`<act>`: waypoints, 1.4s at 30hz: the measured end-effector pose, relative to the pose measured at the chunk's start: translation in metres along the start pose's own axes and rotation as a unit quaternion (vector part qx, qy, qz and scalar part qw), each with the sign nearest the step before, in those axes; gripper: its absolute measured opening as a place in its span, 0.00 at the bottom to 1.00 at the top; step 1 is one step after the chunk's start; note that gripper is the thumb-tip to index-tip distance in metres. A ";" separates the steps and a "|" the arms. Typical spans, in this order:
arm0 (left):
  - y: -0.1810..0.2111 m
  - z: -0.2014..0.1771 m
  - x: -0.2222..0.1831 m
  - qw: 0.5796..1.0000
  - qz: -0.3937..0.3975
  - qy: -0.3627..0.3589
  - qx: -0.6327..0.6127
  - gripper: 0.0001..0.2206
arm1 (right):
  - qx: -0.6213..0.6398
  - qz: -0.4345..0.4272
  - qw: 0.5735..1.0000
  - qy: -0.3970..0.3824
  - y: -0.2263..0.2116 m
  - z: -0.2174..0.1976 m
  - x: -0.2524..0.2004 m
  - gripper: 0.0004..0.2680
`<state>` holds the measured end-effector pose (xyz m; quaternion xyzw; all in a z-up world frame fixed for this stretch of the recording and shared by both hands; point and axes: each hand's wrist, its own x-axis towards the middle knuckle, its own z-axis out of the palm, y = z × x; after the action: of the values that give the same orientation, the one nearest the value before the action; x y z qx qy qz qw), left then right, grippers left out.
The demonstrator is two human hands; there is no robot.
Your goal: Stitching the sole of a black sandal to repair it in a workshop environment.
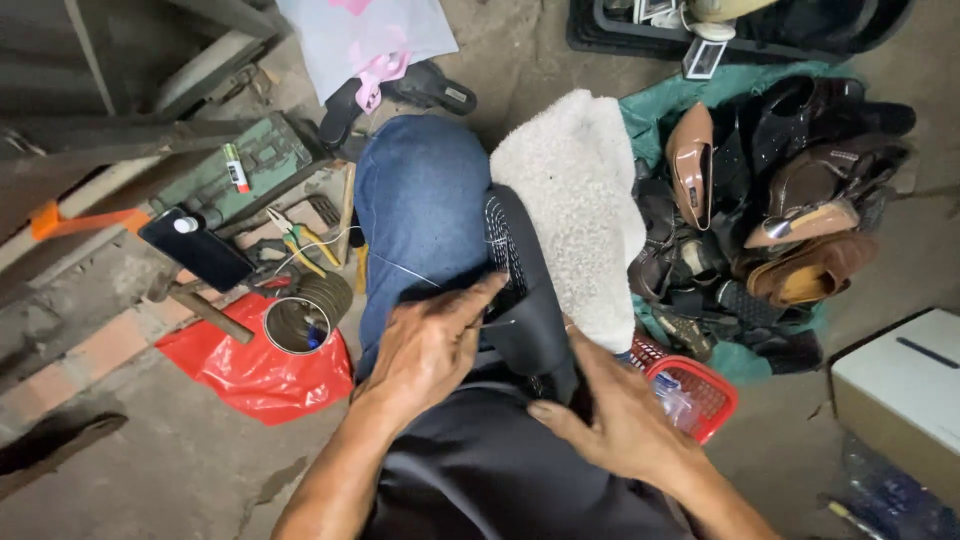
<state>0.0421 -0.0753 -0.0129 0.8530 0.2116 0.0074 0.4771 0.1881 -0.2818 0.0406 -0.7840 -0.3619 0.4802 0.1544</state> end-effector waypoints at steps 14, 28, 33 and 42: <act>-0.006 -0.013 0.009 0.994 0.001 0.017 -0.105 0.21 | -0.095 0.116 0.928 0.341 0.138 -0.035 -0.001 0.13; 0.000 -0.021 -0.006 0.982 -0.095 0.062 -0.149 0.18 | -0.186 -0.287 0.886 0.314 -0.028 -0.024 0.065 0.02; 0.011 -0.022 -0.005 0.991 -0.099 0.038 -0.077 0.20 | 0.528 -0.290 0.783 0.155 0.031 -0.011 0.057 0.07; 0.003 -0.005 -0.001 0.998 -0.038 0.043 -0.018 0.19 | 0.534 -0.136 0.816 0.177 0.099 0.025 0.032 0.08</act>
<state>0.0408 -0.0727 -0.0074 0.8348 0.2636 0.0294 0.4825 0.2167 -0.3301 -0.0503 -0.5927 -0.1178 0.4253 0.6737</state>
